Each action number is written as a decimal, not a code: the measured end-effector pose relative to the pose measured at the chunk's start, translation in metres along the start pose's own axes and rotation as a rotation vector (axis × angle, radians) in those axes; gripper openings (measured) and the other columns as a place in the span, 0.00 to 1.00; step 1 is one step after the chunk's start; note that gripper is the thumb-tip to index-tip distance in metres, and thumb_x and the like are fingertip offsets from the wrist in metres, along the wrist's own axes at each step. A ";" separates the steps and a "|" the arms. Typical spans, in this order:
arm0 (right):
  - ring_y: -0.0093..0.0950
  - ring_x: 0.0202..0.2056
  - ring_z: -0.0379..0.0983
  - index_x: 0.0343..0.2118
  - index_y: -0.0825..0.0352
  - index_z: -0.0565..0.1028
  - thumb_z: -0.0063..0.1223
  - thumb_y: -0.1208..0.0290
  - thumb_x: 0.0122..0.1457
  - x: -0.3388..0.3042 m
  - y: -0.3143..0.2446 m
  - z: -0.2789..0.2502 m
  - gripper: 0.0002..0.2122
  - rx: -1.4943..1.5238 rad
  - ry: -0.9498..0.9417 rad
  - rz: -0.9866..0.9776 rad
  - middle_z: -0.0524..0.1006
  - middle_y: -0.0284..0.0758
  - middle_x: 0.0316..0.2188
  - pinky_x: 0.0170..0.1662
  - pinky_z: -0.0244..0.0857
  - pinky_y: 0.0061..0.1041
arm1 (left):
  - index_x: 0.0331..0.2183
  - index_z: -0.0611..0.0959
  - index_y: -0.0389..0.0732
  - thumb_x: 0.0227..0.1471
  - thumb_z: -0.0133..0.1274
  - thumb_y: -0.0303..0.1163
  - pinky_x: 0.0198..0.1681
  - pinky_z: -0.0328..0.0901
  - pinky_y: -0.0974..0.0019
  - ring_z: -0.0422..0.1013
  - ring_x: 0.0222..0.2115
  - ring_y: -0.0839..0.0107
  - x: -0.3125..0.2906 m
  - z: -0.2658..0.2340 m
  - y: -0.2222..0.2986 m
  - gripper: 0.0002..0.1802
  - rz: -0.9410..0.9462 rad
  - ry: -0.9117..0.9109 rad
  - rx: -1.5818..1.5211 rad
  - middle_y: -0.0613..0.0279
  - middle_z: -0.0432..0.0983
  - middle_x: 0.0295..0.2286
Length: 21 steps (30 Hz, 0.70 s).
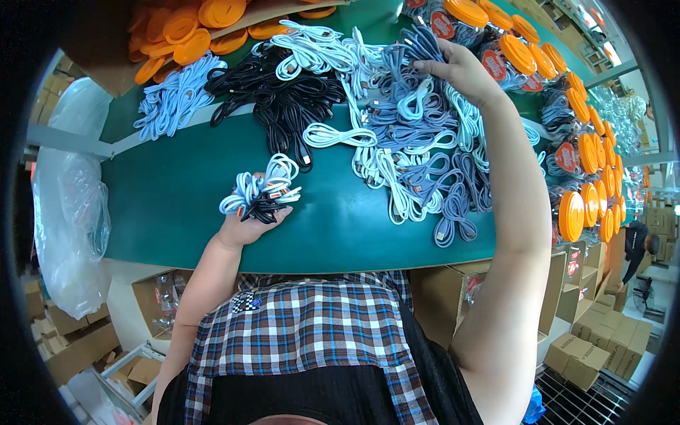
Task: Sorting bundled cords by color and placing them into plastic jars with lids.
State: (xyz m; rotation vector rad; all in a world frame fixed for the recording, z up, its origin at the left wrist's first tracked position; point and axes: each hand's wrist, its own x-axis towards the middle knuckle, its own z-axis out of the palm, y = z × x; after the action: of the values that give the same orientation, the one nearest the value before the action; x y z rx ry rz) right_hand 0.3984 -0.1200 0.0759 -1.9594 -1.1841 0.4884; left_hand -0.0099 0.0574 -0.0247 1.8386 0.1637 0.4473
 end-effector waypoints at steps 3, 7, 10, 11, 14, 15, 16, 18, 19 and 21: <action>0.37 0.38 0.78 0.45 0.70 0.77 0.58 0.75 0.57 -0.014 -0.002 0.008 0.13 0.147 0.038 0.012 0.82 0.36 0.38 0.48 0.69 0.28 | 0.48 0.76 0.35 0.45 0.68 0.26 0.44 0.71 0.67 0.77 0.38 0.67 0.002 -0.001 0.002 0.28 0.038 -0.015 0.017 0.60 0.79 0.41; 0.35 0.36 0.77 0.45 0.69 0.77 0.58 0.75 0.56 -0.024 -0.023 0.017 0.13 -0.354 0.195 -0.034 0.82 0.36 0.37 0.44 0.69 0.27 | 0.47 0.77 0.35 0.45 0.68 0.26 0.44 0.71 0.67 0.77 0.38 0.67 0.000 0.000 0.001 0.26 0.065 -0.003 0.000 0.60 0.80 0.40; 0.32 0.35 0.77 0.46 0.67 0.77 0.58 0.75 0.55 -0.027 -0.035 0.020 0.14 -0.904 0.345 -0.093 0.82 0.36 0.37 0.41 0.69 0.26 | 0.45 0.79 0.35 0.44 0.68 0.25 0.44 0.71 0.67 0.78 0.38 0.67 -0.001 0.002 0.002 0.25 0.083 0.015 -0.022 0.60 0.80 0.39; 0.32 0.35 0.77 0.46 0.67 0.77 0.59 0.75 0.55 -0.028 -0.036 0.018 0.15 -0.848 0.352 -0.040 0.82 0.36 0.36 0.41 0.70 0.26 | 0.45 0.79 0.36 0.44 0.68 0.25 0.43 0.71 0.67 0.78 0.38 0.67 -0.001 0.002 0.004 0.24 0.078 0.018 -0.045 0.60 0.81 0.39; 0.32 0.33 0.76 0.47 0.65 0.77 0.60 0.75 0.54 -0.030 -0.038 0.011 0.16 -0.676 0.370 0.113 0.82 0.36 0.36 0.38 0.70 0.26 | 0.44 0.80 0.36 0.45 0.68 0.25 0.43 0.72 0.68 0.78 0.38 0.67 -0.001 0.004 0.009 0.23 0.064 0.030 -0.112 0.59 0.81 0.39; 0.32 0.33 0.76 0.47 0.65 0.77 0.60 0.75 0.54 -0.031 -0.040 0.011 0.16 -0.679 0.368 0.105 0.82 0.36 0.36 0.38 0.70 0.26 | 0.44 0.80 0.36 0.45 0.68 0.25 0.43 0.72 0.68 0.78 0.38 0.67 -0.003 0.004 0.010 0.23 0.066 0.039 -0.112 0.59 0.81 0.39; 0.32 0.33 0.77 0.47 0.65 0.77 0.60 0.75 0.54 -0.031 -0.041 0.011 0.16 -0.649 0.371 0.105 0.82 0.36 0.35 0.39 0.70 0.26 | 0.44 0.81 0.36 0.45 0.67 0.24 0.43 0.72 0.68 0.78 0.37 0.67 -0.003 0.005 0.008 0.22 0.053 0.057 -0.115 0.59 0.82 0.39; 0.31 0.33 0.77 0.46 0.66 0.78 0.60 0.74 0.55 -0.033 -0.045 0.012 0.15 -0.590 0.377 0.108 0.82 0.36 0.34 0.40 0.70 0.25 | 0.43 0.82 0.36 0.45 0.66 0.22 0.43 0.71 0.69 0.79 0.37 0.68 -0.005 0.006 0.006 0.20 0.028 0.092 -0.120 0.59 0.83 0.38; 0.31 0.33 0.78 0.46 0.67 0.78 0.60 0.74 0.55 -0.034 -0.047 0.013 0.14 -0.560 0.380 0.110 0.82 0.36 0.34 0.40 0.69 0.25 | 0.43 0.83 0.36 0.45 0.66 0.20 0.43 0.71 0.69 0.79 0.36 0.68 -0.006 0.006 0.006 0.20 0.016 0.109 -0.122 0.59 0.83 0.37; 0.30 0.33 0.77 0.45 0.67 0.78 0.60 0.74 0.56 -0.037 -0.052 0.016 0.13 -0.383 0.354 0.099 0.82 0.36 0.34 0.41 0.69 0.24 | 0.43 0.83 0.36 0.45 0.65 0.20 0.44 0.71 0.69 0.79 0.36 0.69 -0.006 0.005 0.009 0.20 -0.004 0.129 -0.132 0.60 0.83 0.37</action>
State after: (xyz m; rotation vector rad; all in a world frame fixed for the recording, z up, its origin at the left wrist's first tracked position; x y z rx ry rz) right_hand 0.3398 -0.1312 0.1040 -2.3169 -1.0078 -0.0492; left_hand -0.0149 0.0480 -0.0183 1.6803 0.2201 0.5613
